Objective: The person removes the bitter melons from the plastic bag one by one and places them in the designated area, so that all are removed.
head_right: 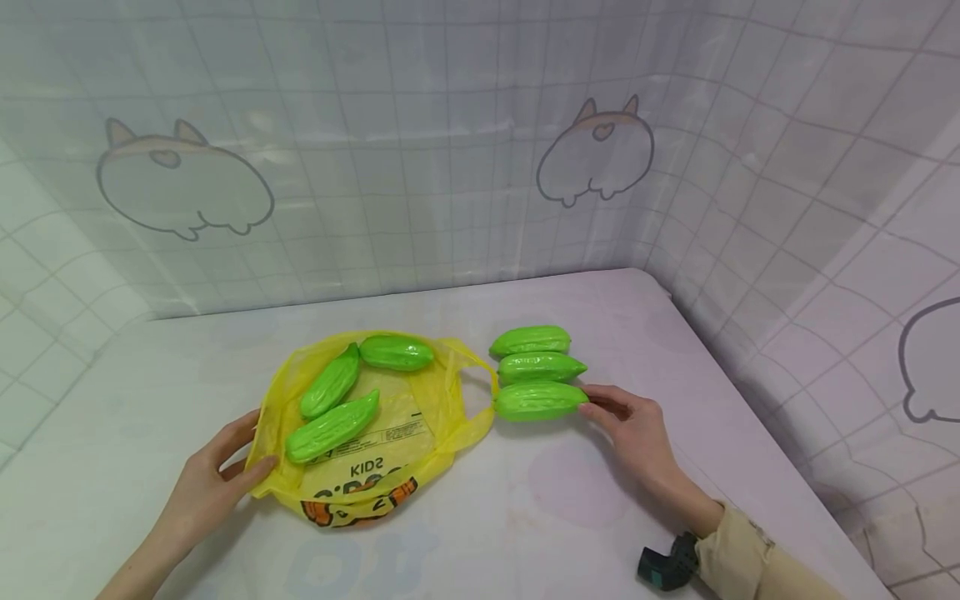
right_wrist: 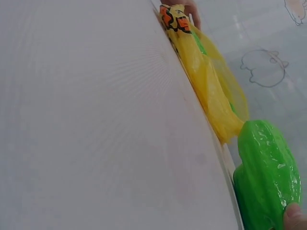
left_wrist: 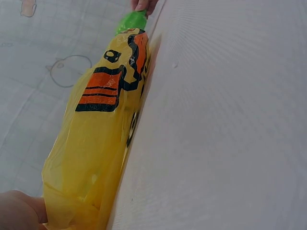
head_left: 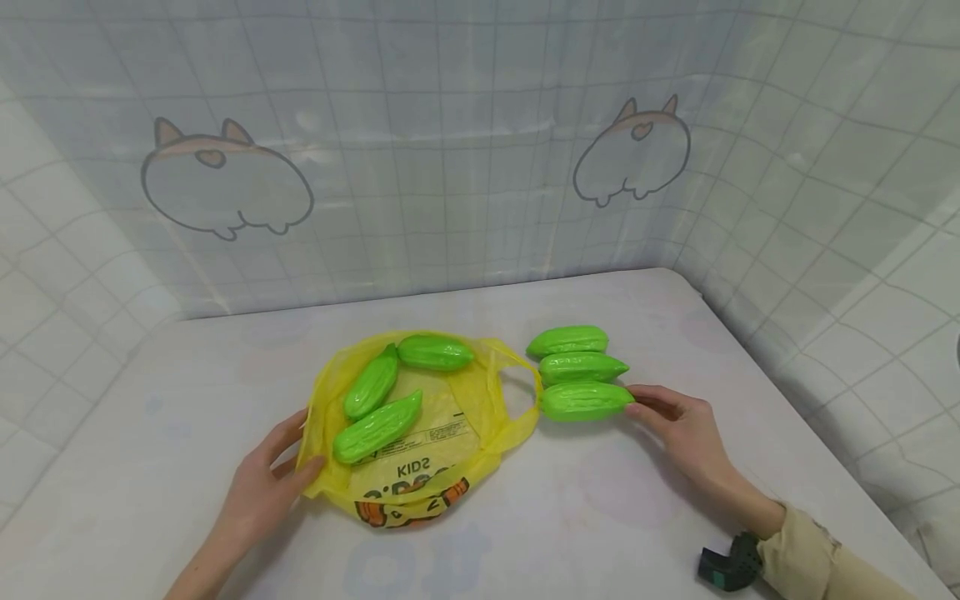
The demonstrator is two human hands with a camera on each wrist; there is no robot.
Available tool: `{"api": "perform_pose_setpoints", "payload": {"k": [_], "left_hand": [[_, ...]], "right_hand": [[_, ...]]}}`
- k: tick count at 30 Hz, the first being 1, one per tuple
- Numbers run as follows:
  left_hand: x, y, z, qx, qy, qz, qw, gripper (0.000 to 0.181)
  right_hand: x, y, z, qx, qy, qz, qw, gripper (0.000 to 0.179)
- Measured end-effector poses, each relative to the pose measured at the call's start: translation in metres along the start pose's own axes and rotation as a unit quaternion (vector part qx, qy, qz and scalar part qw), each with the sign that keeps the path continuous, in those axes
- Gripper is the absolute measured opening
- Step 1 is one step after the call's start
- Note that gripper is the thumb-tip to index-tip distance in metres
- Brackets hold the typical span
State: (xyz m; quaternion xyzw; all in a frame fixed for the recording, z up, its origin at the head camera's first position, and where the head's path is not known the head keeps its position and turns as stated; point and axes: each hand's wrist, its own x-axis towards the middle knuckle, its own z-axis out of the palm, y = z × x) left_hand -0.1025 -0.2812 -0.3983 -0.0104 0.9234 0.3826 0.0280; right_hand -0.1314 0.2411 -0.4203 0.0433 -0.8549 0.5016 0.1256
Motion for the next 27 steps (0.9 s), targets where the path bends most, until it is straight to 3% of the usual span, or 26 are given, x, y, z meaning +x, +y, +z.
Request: {"api": "perform_pose_setpoints", "payload": {"k": [13,22,27], "left_hand": [[0.000,0.001,0.000,0.003,-0.002,-0.009,1.0000,0.075],[0.001,-0.001,0.000,0.006,-0.006,-0.010,0.9999,0.076],[0.000,-0.001,0.001,0.005,0.003,0.004,1.0000,0.074]], "right_hand": [[0.002,0.009,0.001,-0.039,0.001,0.026,0.9989,0.032],[0.003,0.013,0.004,-0.057,0.003,0.014,0.9983,0.032],[0.003,0.015,0.003,-0.048,-0.002,0.009,0.9988,0.034]]}}
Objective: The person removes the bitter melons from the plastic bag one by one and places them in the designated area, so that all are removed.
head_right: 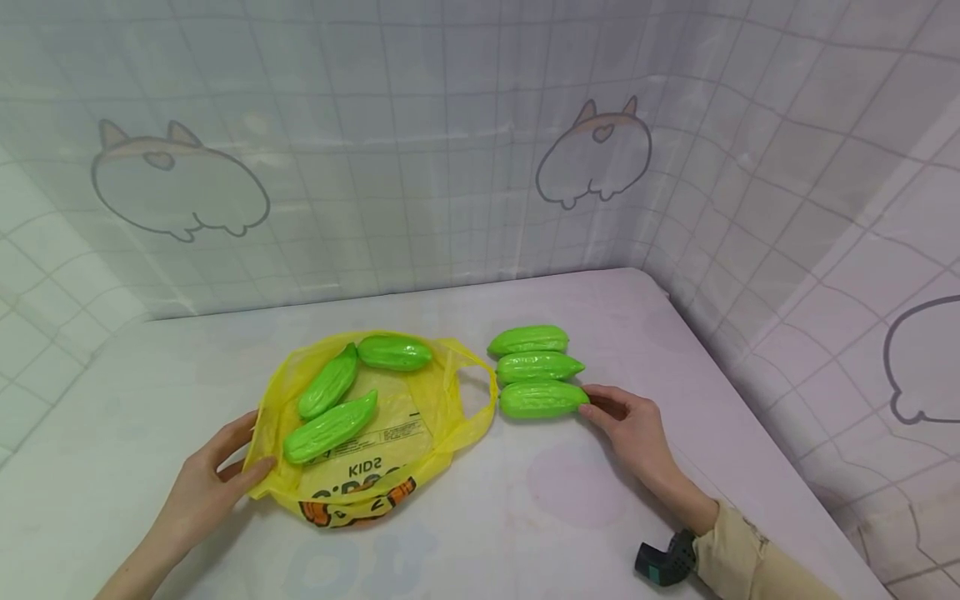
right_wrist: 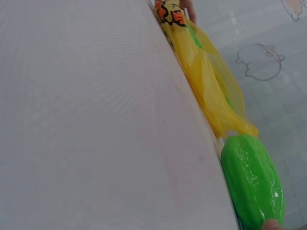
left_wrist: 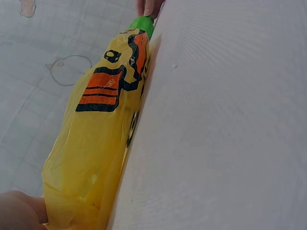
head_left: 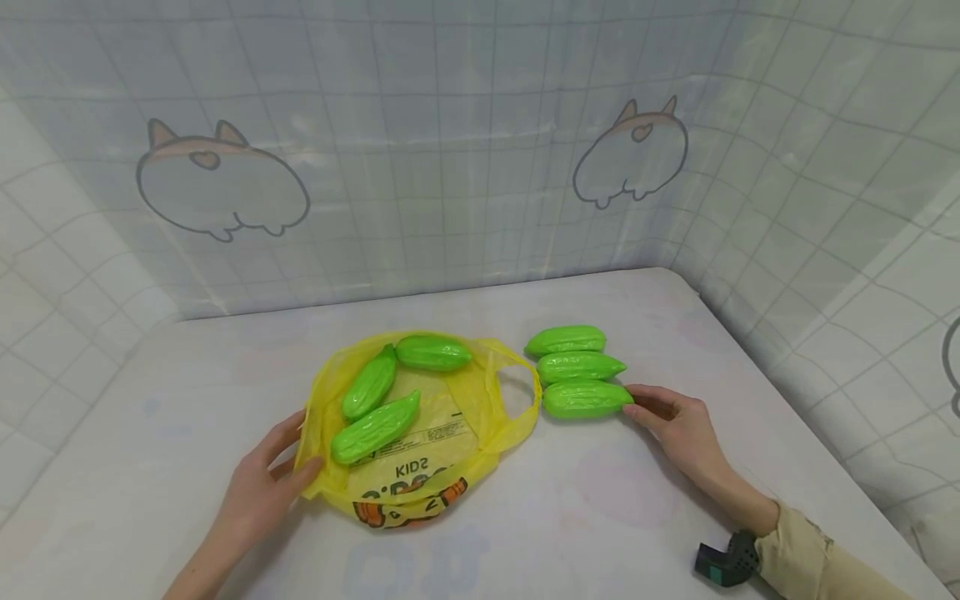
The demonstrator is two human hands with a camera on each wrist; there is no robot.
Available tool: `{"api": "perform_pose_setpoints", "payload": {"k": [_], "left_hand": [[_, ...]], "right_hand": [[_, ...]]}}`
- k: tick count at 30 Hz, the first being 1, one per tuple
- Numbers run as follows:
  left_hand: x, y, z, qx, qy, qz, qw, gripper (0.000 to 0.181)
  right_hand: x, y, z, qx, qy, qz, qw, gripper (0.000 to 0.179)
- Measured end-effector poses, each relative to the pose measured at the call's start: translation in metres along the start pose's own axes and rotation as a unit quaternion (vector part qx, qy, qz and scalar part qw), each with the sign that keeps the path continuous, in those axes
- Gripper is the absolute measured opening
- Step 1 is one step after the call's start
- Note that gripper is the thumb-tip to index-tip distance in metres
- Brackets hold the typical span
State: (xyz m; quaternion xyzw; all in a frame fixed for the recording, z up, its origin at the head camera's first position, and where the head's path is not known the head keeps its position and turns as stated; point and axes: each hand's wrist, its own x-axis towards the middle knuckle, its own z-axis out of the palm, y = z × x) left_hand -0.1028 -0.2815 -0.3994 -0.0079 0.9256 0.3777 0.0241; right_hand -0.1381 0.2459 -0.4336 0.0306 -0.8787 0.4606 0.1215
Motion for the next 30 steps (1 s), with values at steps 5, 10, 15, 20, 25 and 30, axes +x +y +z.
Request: {"api": "perform_pose_setpoints", "payload": {"k": [5,10,15,20,25,30], "left_hand": [[-0.0006,0.0005,-0.0003,0.001,0.003,0.004,1.0000,0.073],[0.0011,0.0009,-0.0007,0.002,-0.001,-0.004,1.0000,0.074],[0.0020,0.0008,-0.0007,0.001,-0.007,-0.010,0.9999,0.076],[0.0014,0.0002,-0.0004,0.003,-0.005,-0.006,1.0000,0.076],[0.0006,0.0009,-0.0004,0.004,-0.002,-0.003,1.0000,0.075],[0.0001,0.0013,-0.0003,0.005,-0.001,0.000,1.0000,0.075]], "right_hand": [[0.0005,-0.0004,-0.0003,0.003,-0.005,0.000,1.0000,0.036],[0.0005,-0.0025,-0.0001,-0.003,-0.005,0.001,1.0000,0.037],[0.0001,-0.0025,-0.0003,0.000,-0.006,0.000,1.0000,0.037],[-0.0003,-0.0024,-0.0012,0.016,-0.010,-0.001,0.9998,0.038],[-0.0005,-0.0029,-0.0016,0.029,-0.014,0.001,0.9995,0.039],[-0.0008,-0.0038,-0.0012,0.027,-0.013,0.010,0.9995,0.038]]}}
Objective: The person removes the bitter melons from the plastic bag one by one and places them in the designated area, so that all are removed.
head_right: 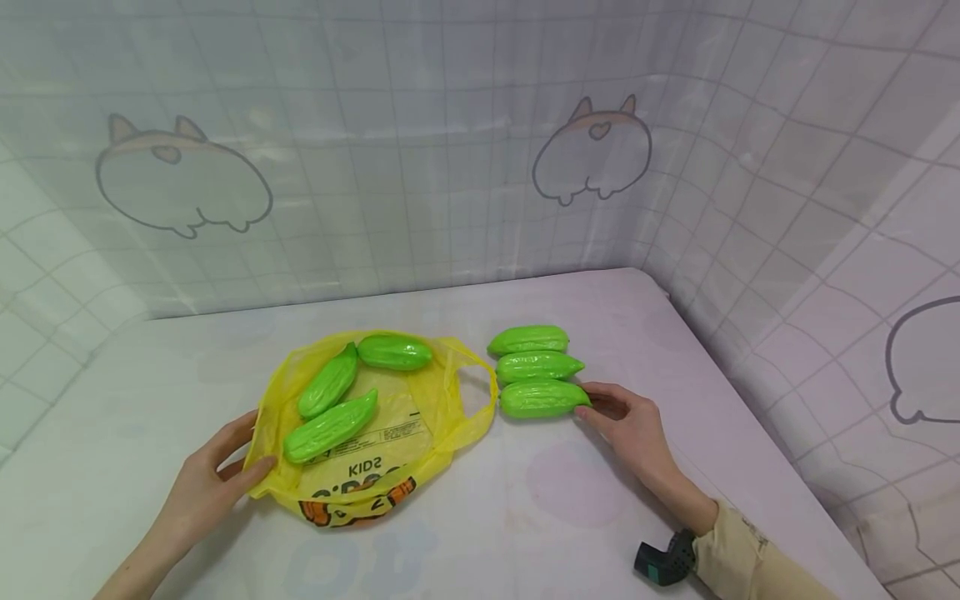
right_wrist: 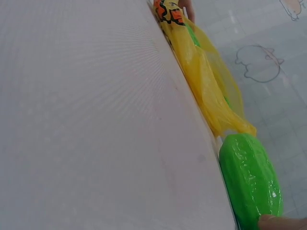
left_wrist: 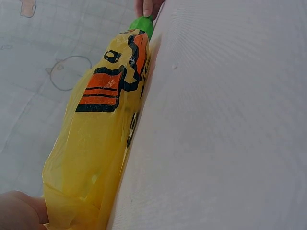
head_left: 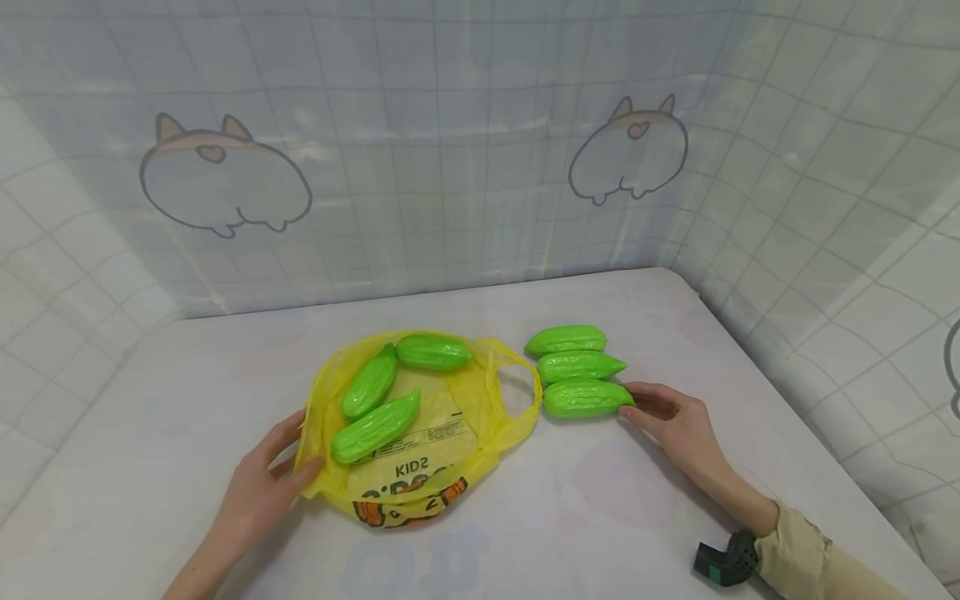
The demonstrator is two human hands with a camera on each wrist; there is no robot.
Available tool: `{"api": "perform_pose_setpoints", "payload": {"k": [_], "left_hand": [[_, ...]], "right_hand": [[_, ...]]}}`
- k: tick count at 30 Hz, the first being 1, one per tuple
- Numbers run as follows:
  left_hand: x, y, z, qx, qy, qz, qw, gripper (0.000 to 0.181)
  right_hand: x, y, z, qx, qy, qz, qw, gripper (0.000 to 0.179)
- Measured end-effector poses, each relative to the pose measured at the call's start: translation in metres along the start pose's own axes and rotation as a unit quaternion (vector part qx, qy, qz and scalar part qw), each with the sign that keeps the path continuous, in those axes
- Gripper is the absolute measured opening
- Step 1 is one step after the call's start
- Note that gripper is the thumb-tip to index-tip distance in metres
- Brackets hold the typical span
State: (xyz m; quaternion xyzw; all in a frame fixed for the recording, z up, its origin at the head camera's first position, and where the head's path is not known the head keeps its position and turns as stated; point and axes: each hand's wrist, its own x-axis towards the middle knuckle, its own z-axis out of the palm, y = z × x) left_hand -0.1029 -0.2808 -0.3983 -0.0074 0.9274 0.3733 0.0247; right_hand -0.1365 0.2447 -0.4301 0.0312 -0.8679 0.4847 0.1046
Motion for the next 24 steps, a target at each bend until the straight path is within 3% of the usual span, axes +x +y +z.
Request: {"api": "perform_pose_setpoints", "payload": {"k": [8,17,24], "left_hand": [[-0.0003,0.0007,-0.0002,0.000,0.002,0.003,1.0000,0.073],[-0.0019,-0.0004,-0.0002,-0.002,0.003,0.003,1.0000,0.073],[-0.0016,0.0016,-0.0005,-0.005,0.000,-0.003,1.0000,0.074]], "right_hand": [[-0.0002,-0.0001,0.0003,-0.005,0.004,0.001,1.0000,0.038],[0.0000,-0.0012,-0.0018,0.031,-0.002,-0.016,0.9994,0.037],[0.0001,-0.0050,-0.0037,0.061,0.035,-0.042,0.9966,0.034]]}}
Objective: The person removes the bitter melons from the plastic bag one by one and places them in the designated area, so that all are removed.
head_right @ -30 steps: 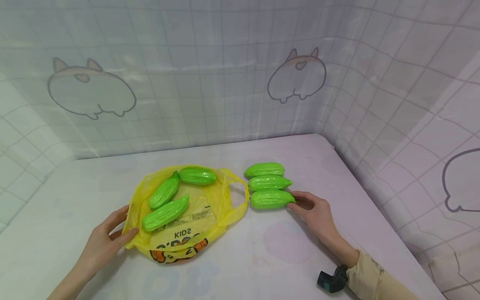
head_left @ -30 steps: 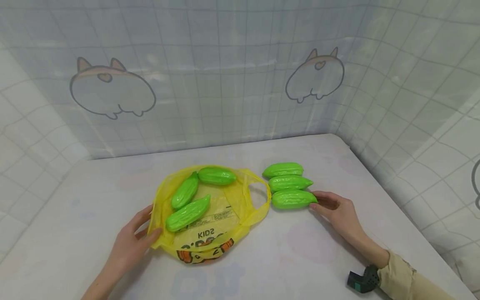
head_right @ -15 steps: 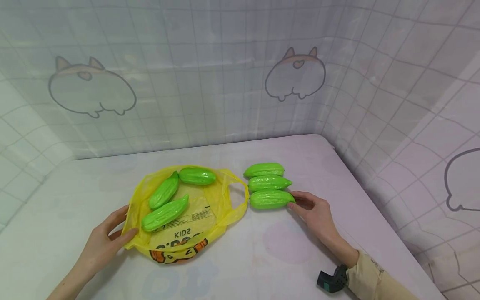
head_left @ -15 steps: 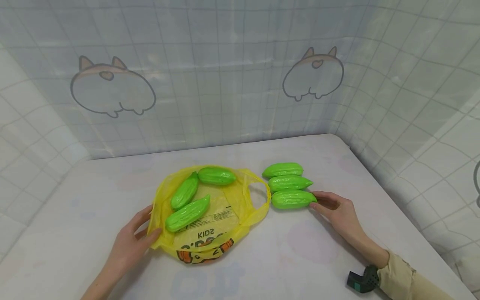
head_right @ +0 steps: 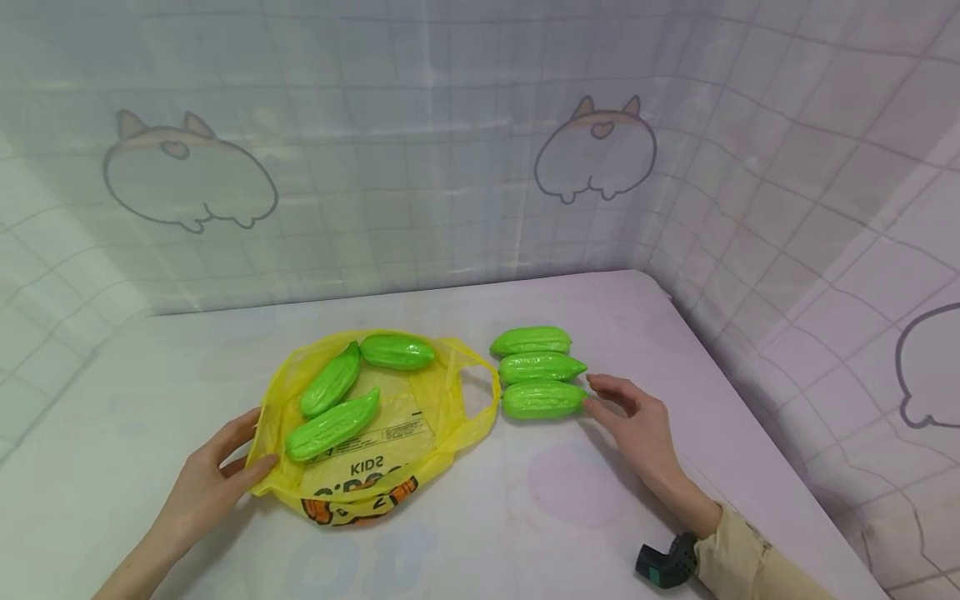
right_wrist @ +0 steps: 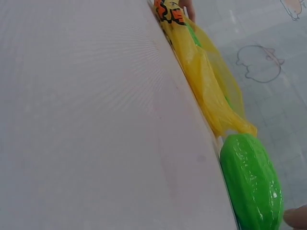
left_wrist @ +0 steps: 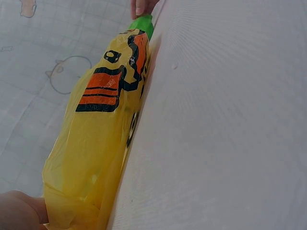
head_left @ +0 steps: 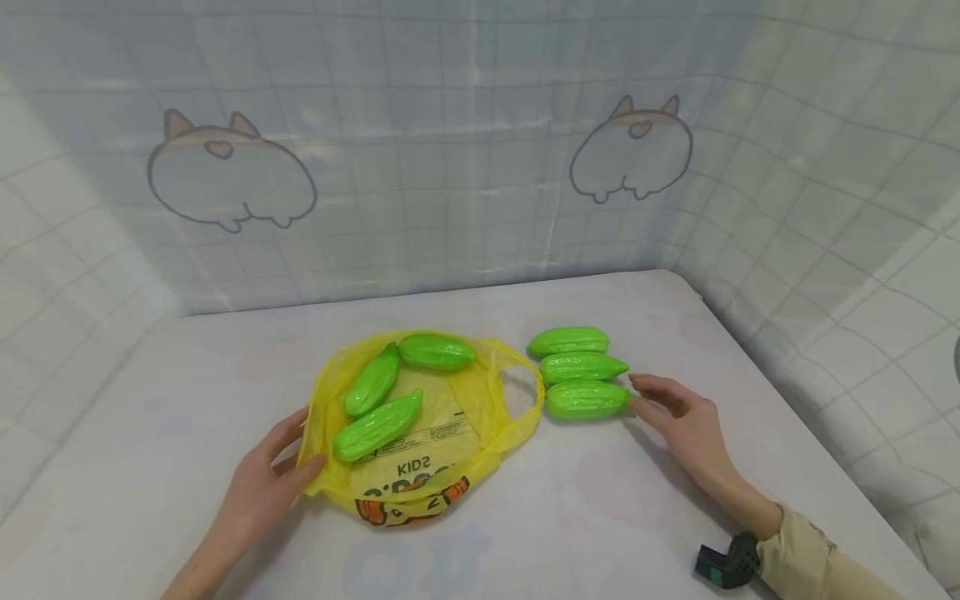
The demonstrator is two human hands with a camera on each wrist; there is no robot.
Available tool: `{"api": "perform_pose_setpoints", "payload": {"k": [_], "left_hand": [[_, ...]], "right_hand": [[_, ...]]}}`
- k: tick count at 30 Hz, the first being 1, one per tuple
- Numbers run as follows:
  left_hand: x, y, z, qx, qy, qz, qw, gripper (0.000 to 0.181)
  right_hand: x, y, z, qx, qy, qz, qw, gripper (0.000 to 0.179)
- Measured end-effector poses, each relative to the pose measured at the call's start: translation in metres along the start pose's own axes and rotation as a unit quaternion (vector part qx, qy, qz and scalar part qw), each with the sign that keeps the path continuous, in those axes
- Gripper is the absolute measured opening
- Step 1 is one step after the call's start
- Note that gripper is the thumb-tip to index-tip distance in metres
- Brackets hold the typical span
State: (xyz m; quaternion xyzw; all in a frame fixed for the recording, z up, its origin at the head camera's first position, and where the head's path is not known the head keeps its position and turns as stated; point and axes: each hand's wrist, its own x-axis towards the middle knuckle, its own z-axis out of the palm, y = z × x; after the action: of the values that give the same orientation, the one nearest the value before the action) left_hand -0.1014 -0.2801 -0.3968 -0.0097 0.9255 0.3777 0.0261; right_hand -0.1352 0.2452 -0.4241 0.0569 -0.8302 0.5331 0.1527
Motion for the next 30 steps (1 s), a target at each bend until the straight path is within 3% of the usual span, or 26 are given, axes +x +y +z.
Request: {"api": "perform_pose_setpoints", "payload": {"k": [5,11,30], "left_hand": [[0.001,0.002,0.000,0.002,-0.002,-0.004,1.0000,0.074],[0.002,0.001,0.000,0.003,0.000,-0.004,1.0000,0.074],[0.002,-0.001,0.000,-0.002,-0.003,-0.004,1.0000,0.075]], "right_hand": [[0.000,-0.009,0.003,0.037,0.019,-0.041,0.9983,0.032],[0.004,-0.026,0.018,0.062,-0.004,-0.098,0.9932,0.031],[0.010,-0.066,0.078,0.017,-0.102,-0.084,0.9911,0.038]]}}
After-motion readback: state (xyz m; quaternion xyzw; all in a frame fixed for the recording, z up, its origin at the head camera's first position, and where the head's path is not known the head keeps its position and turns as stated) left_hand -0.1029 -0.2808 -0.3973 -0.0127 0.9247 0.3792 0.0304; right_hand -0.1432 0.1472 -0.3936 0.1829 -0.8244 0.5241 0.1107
